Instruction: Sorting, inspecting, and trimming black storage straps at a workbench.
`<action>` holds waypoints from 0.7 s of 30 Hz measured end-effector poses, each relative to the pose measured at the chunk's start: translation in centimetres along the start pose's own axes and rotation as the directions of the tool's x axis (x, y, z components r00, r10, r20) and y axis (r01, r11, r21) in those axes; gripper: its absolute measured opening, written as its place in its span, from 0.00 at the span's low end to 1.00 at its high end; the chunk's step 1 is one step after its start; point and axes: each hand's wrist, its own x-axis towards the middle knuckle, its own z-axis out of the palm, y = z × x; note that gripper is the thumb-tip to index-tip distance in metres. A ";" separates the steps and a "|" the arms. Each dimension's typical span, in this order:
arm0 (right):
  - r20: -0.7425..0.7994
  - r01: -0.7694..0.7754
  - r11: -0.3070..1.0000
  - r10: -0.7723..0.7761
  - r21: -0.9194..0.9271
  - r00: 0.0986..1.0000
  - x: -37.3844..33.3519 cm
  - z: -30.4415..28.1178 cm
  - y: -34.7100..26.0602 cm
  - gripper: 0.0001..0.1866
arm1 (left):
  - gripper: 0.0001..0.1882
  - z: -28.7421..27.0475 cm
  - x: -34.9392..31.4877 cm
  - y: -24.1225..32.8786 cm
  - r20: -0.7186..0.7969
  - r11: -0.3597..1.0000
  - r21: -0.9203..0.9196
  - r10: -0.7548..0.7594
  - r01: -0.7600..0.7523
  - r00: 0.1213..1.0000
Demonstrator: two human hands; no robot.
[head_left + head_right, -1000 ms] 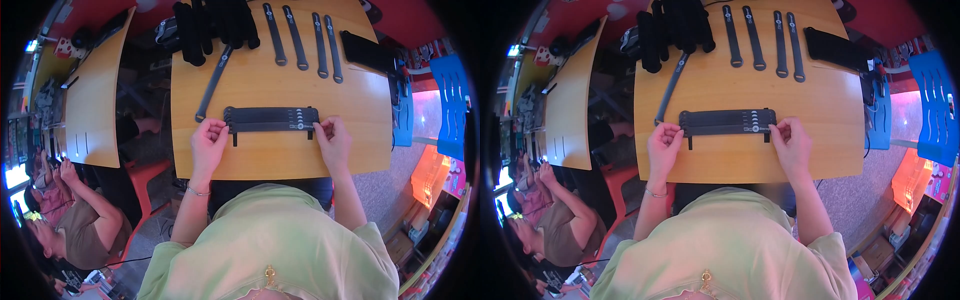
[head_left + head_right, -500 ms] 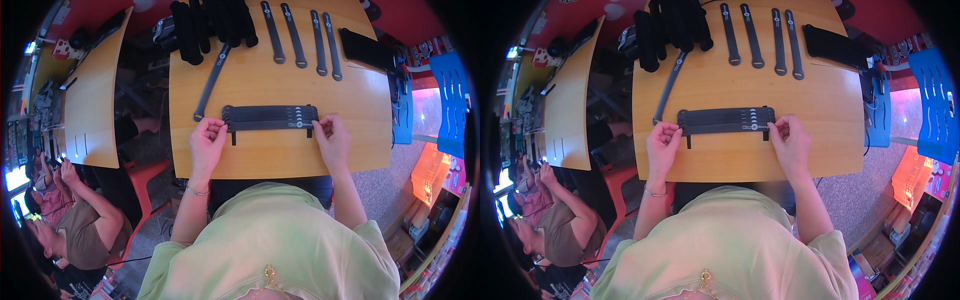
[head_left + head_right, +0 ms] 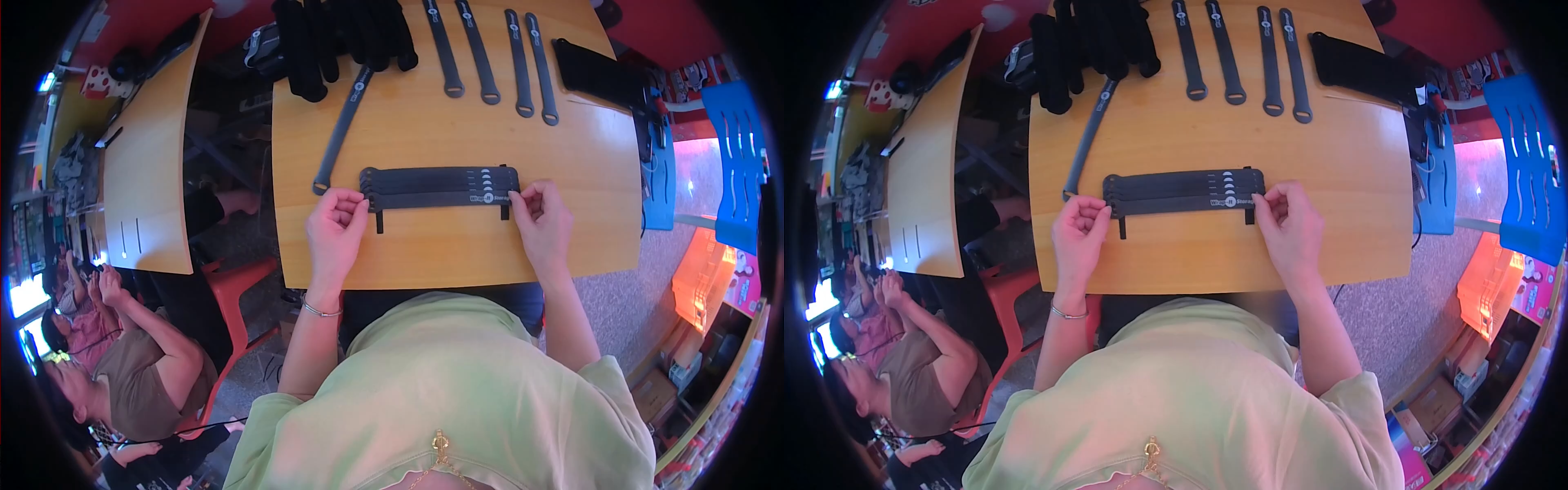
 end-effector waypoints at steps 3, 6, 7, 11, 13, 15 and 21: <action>-0.002 -0.003 1.000 0.003 0.000 1.000 0.0 0.1 -0.1 0.10 | 0.04 0.0 0.0 0.0 -0.005 1.000 -0.008 0.009 -0.009 1.000; -0.006 -0.002 1.000 0.002 0.000 1.000 0.0 0.1 0.0 0.09 | 0.04 0.1 0.0 -0.1 -0.009 1.000 -0.004 0.010 -0.010 1.000; -0.009 0.003 1.000 -0.003 -0.002 1.000 0.0 0.1 0.1 0.09 | 0.03 0.1 0.0 -0.1 -0.009 1.000 -0.001 0.007 -0.007 1.000; -0.005 -0.003 1.000 0.003 0.003 1.000 0.0 0.1 0.1 0.09 | 0.03 0.1 0.0 -0.1 -0.010 1.000 0.010 0.005 -0.004 1.000; -0.012 0.003 1.000 -0.003 0.001 1.000 0.0 0.2 0.1 0.09 | 0.03 0.1 0.0 -0.1 -0.009 1.000 0.008 0.007 -0.007 1.000; -0.007 0.003 1.000 -0.003 0.001 1.000 0.0 0.2 0.1 0.09 | 0.03 0.1 0.0 0.0 -0.011 1.000 0.011 0.011 -0.011 1.000; -0.016 0.022 1.000 -0.022 0.002 1.000 0.0 0.1 0.2 0.09 | 0.03 0.1 0.0 0.0 -0.009 1.000 0.007 0.020 -0.020 1.000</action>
